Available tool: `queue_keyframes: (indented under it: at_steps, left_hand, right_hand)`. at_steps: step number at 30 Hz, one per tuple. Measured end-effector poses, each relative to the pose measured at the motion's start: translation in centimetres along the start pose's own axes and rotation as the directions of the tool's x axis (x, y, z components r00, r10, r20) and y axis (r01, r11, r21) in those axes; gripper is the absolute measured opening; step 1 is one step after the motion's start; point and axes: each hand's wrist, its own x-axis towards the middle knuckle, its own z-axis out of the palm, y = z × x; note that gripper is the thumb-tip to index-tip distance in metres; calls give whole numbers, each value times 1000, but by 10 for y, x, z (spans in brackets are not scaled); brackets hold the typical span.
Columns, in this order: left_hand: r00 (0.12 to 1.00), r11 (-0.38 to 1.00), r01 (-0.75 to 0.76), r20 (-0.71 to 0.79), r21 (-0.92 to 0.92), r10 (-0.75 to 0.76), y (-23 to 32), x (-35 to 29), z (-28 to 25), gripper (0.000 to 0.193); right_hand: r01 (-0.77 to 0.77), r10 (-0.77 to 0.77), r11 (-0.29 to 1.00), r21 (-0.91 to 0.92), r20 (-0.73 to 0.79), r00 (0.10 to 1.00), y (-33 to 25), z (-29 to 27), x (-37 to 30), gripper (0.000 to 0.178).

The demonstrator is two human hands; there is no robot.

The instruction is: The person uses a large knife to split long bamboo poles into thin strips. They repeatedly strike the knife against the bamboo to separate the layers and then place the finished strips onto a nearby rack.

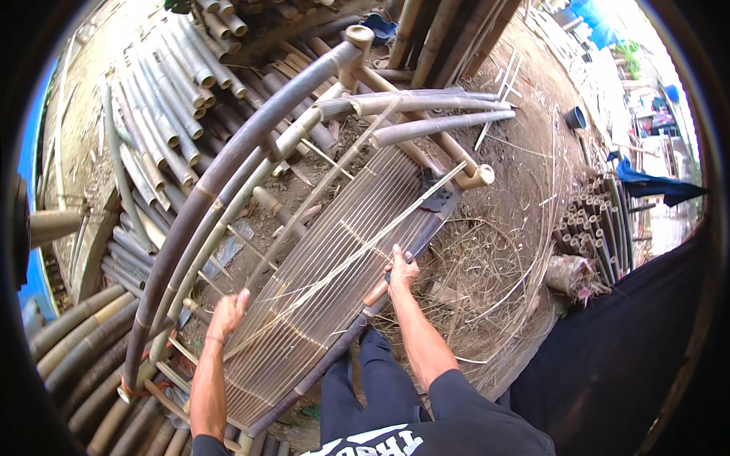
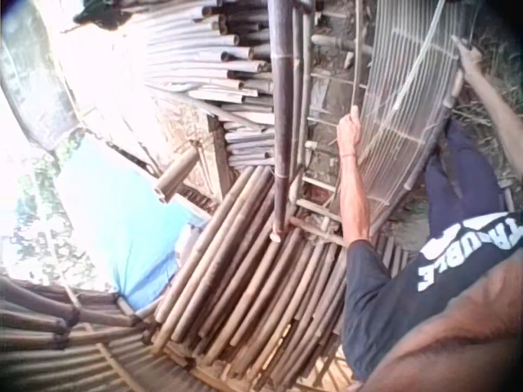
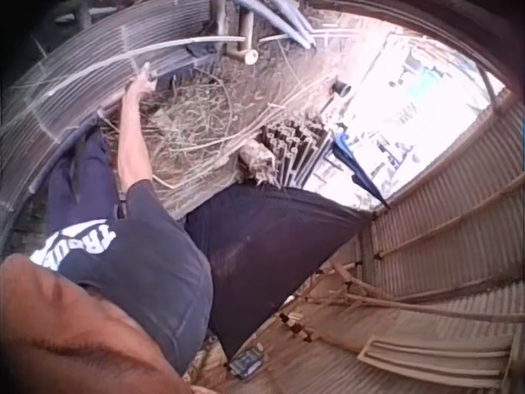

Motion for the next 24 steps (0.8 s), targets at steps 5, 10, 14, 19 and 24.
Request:
queue_keyframes:
  at_steps: [5,10,14,19,24]
  left_hand:
    - [995,997,33,94,71,-40,13,23,54,71]
    - [970,997,8,242,74,-26,15,59,84,72]
    - [968,988,42,240,146,-76,16,54,88,75]
    - [991,980,114,46,161,-123,-16,100,85,77]
    - [988,981,150,30,122,-155,-31,127,98,79]
  right_hand:
    - [-262,251,961,83,127,960,49,42,23,39]
    - [-356,325,934,22,358,875,58,50,26,39]
    - [-257,254,966,-37,354,900,42,17,34,31]
    - [-257,202,953,161,294,934,-2,-53,51,29]
    - [-154,124,980,123,222,967,-54,-127,70,38]
